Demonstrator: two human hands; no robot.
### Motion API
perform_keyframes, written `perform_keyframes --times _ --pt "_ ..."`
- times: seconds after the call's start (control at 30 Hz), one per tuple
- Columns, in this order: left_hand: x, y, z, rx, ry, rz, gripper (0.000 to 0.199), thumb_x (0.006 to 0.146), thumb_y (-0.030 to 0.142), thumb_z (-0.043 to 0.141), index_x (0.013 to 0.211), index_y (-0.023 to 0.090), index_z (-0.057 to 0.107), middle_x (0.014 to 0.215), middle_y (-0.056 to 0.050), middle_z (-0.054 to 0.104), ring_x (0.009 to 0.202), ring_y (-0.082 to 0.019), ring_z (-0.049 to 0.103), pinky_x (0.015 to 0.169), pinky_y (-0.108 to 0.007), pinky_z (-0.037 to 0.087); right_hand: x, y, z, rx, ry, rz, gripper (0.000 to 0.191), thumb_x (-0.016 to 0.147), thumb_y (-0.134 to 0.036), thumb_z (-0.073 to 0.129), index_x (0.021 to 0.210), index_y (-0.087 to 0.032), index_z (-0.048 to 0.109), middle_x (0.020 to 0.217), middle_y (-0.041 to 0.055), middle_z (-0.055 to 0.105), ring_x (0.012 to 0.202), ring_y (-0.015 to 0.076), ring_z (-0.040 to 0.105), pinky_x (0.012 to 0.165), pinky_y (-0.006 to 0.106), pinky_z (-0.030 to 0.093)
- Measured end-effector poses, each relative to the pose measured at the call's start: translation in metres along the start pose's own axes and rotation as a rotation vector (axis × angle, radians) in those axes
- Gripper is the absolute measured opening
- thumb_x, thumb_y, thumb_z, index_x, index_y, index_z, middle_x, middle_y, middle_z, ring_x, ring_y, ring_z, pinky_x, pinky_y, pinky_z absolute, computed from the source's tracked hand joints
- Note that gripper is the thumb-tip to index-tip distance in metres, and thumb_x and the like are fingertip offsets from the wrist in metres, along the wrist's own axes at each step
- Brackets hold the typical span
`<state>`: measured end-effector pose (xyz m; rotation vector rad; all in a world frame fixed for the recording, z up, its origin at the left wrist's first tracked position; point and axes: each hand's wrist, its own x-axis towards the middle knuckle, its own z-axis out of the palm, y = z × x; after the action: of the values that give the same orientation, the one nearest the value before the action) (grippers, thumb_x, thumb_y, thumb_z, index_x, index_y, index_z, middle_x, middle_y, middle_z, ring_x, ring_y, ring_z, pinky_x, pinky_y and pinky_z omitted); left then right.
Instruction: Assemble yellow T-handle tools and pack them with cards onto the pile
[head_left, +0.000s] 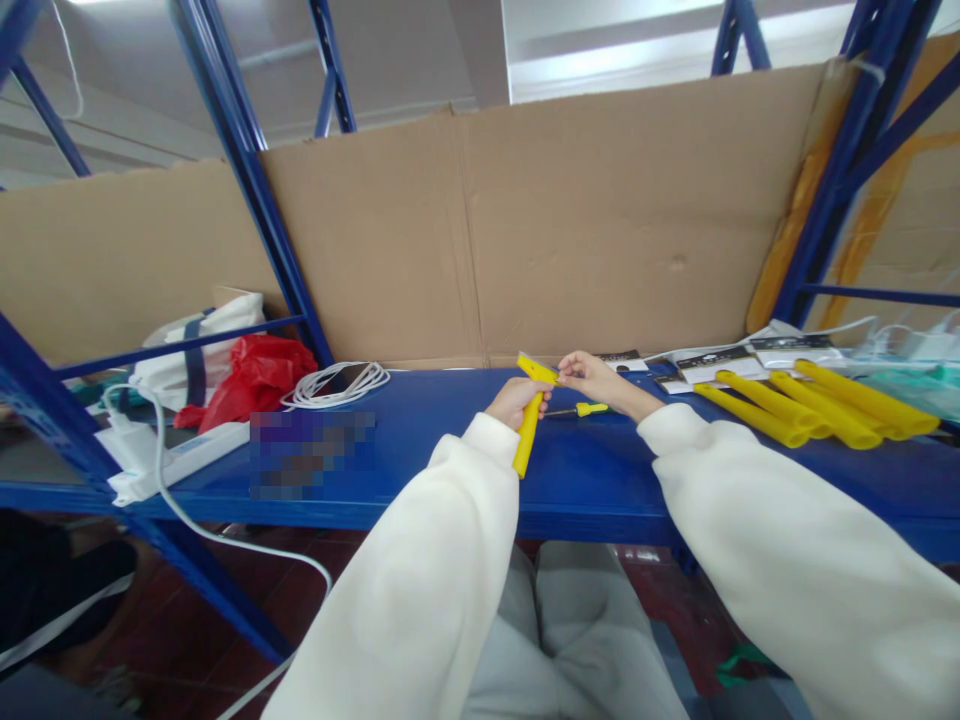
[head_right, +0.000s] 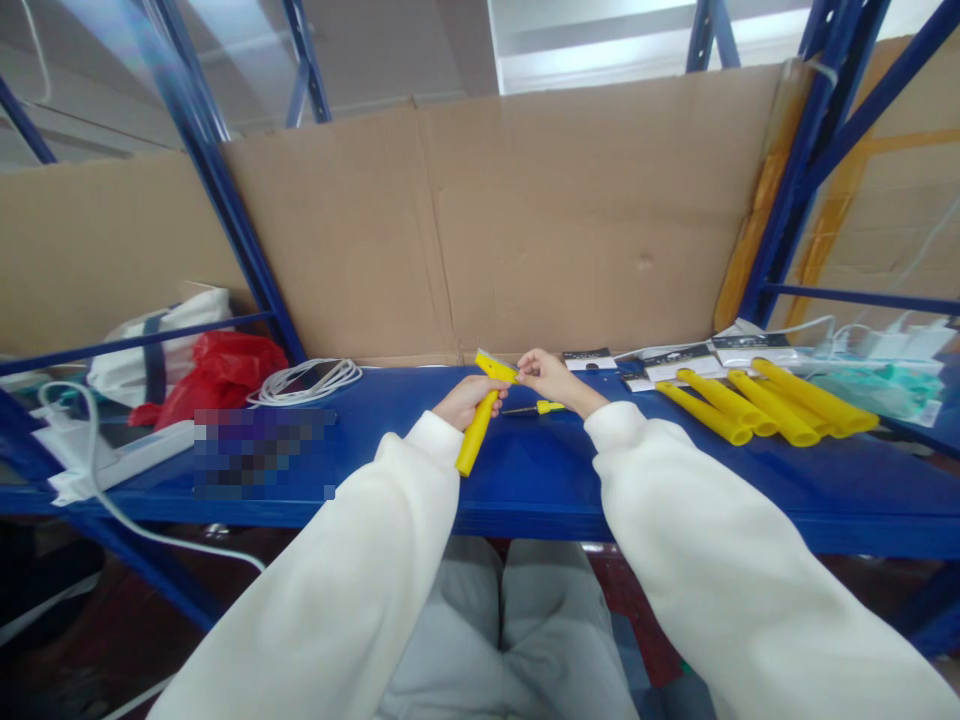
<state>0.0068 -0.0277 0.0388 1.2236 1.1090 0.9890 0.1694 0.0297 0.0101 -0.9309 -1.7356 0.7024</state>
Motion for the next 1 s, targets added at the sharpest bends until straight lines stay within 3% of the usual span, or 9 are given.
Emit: perform_keyframes --times 0.43,0.6,0.77,0.9,1.0 --pt "-0.002 0.000 0.003 0.038 -0.003 0.012 0.018 0.085 0.003 0.053 0.071 0.013 0.055 0.047 0.005 0.049 0.036 -0.005 0.040 0.038 -0.018 0.032 -0.012 -0.023 0.004 0.046 0.075 0.189 0.022 0.068 -0.006 0.066 0.080 -0.020 0.055 0.070 -0.0039 0.060 0.068 0.0114 0.059 0.079 0.031 0.052" --pt "-0.007 0.004 0.005 0.047 0.005 -0.017 0.031 0.089 0.002 0.050 0.061 0.014 0.050 0.045 0.005 0.047 0.035 -0.004 0.039 0.037 -0.017 0.031 -0.011 -0.017 0.003 0.085 0.049 0.105 0.024 0.067 -0.005 0.066 0.081 -0.021 0.054 0.067 -0.0046 0.060 0.067 0.0112 0.059 0.077 0.030 0.052" --pt "-0.005 0.003 0.004 0.027 -0.014 -0.027 0.028 0.087 0.002 0.052 0.062 0.014 0.051 0.047 0.004 0.048 0.036 -0.005 0.040 0.039 -0.018 0.031 -0.009 -0.005 0.000 0.032 0.024 0.019 0.024 0.067 -0.010 0.069 0.084 -0.021 0.056 0.072 -0.0024 0.063 0.070 0.0131 0.061 0.079 0.034 0.053" --pt "-0.004 0.003 0.003 0.007 -0.017 -0.037 0.025 0.086 0.002 0.054 0.064 0.014 0.052 0.047 0.004 0.047 0.037 -0.005 0.039 0.040 -0.018 0.031 -0.007 0.005 0.001 -0.122 0.078 -0.023 0.026 0.070 -0.020 0.073 0.092 -0.020 0.058 0.086 0.0033 0.067 0.076 0.0157 0.062 0.080 0.038 0.054" --pt "-0.003 0.003 0.003 -0.007 -0.009 -0.032 0.027 0.087 0.004 0.053 0.063 0.014 0.051 0.046 0.005 0.046 0.037 -0.005 0.038 0.039 -0.018 0.030 -0.003 0.009 -0.004 -0.308 0.119 -0.075 0.029 0.073 -0.028 0.073 0.098 -0.019 0.062 0.101 0.0093 0.069 0.090 0.0204 0.064 0.086 0.042 0.053"
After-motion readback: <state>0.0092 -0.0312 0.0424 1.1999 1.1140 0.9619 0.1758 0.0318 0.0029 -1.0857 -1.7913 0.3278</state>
